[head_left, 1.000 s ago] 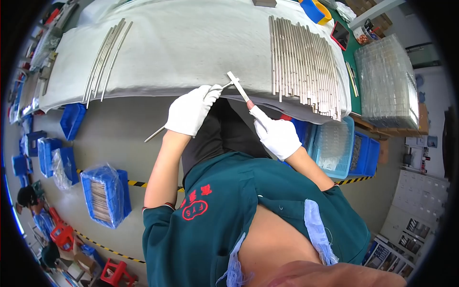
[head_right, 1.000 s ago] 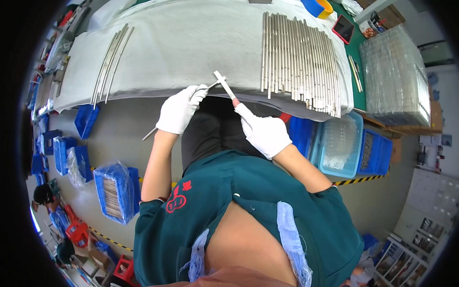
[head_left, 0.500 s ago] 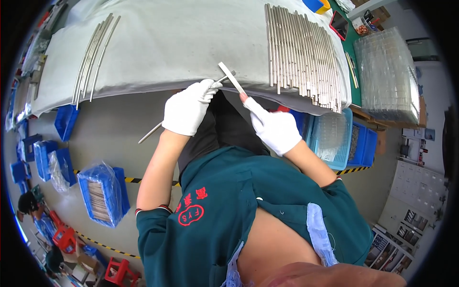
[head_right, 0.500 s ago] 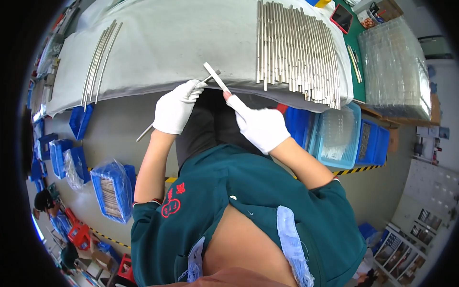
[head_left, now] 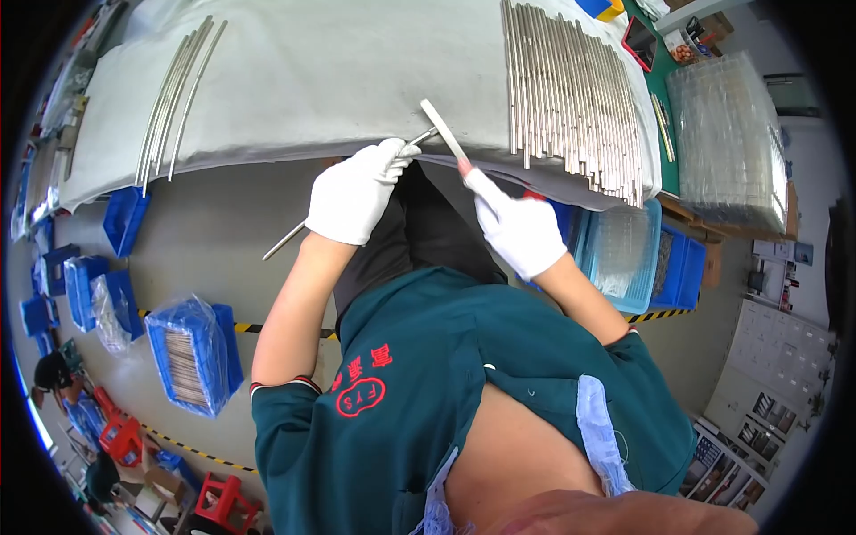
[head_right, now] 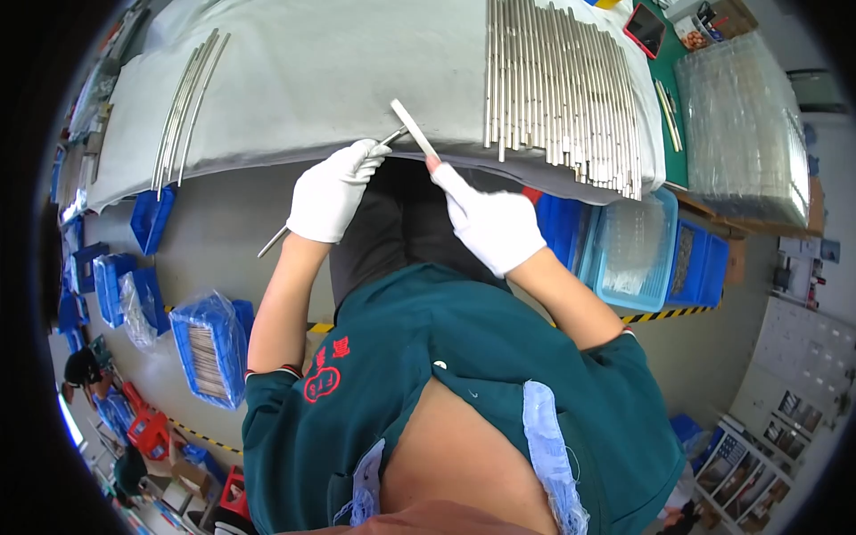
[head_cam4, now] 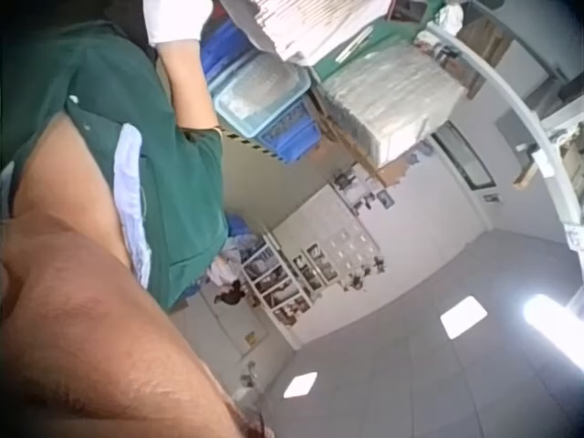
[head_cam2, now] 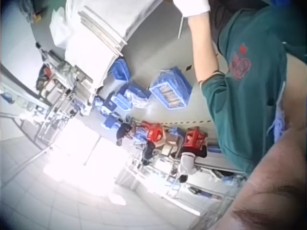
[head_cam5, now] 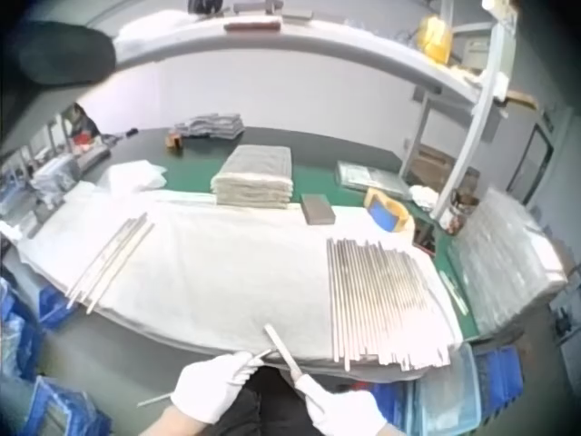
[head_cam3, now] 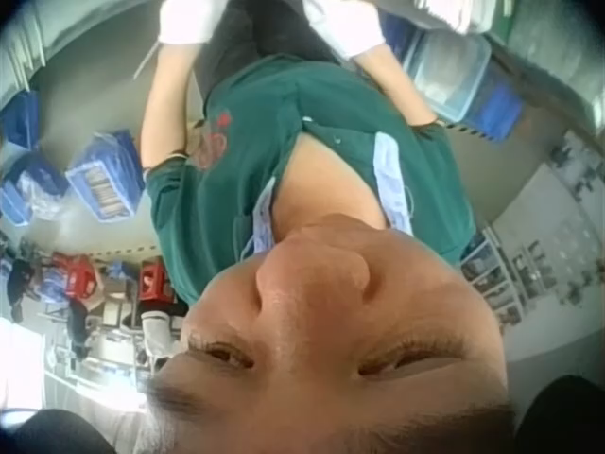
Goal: Manually filing the ends of thin metal rods to smooth them in a workshop environment.
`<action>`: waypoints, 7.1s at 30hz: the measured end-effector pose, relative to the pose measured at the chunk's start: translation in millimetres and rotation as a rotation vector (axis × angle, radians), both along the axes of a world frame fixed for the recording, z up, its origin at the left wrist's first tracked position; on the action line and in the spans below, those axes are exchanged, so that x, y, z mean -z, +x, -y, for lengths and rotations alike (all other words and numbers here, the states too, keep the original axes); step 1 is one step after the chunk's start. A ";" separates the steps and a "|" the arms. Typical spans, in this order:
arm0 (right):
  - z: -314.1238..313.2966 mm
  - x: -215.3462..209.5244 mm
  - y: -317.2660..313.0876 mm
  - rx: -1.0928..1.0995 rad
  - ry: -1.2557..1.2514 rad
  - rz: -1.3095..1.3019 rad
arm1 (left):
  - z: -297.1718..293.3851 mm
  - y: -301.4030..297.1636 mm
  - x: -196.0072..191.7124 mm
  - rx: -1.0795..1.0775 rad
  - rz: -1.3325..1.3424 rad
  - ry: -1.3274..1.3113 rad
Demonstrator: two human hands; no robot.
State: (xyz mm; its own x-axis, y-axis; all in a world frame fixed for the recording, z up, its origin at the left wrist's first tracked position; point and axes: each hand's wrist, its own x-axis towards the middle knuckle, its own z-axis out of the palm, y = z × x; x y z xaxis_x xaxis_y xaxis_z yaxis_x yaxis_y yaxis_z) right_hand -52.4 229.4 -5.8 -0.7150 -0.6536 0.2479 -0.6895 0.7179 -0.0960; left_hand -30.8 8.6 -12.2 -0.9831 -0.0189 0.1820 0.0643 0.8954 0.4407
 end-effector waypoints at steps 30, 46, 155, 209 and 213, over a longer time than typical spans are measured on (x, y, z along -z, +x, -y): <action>-1.0 5.2 11.9 -0.023 0.117 -0.096 | 12.4 -11.8 -10.2 0.112 0.321 0.643; 20.3 17.1 -15.2 -0.026 -0.079 -0.093 | 13.8 -13.1 -4.1 0.174 0.241 0.629; 8.7 1.2 -6.7 -0.002 -0.370 0.511 | 180.0 -90.6 -15.9 -0.465 -0.082 -0.508; -1.9 7.8 -4.4 -0.059 0.017 0.038 | 25.9 -15.9 -24.6 -0.055 0.591 0.770; 15.5 10.9 -18.3 -0.112 -0.076 -0.001 | 24.3 -15.3 -25.0 -0.027 0.487 0.581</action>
State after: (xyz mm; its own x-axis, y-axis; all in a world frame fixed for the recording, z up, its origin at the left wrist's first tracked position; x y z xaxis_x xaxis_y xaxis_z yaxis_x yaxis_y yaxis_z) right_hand -70.8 213.9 -16.8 -0.6382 -0.7091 0.2999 -0.7653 0.6268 -0.1464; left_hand -46.1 -15.6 12.8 -0.9476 -0.0045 -0.3193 -0.2772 0.5086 0.8152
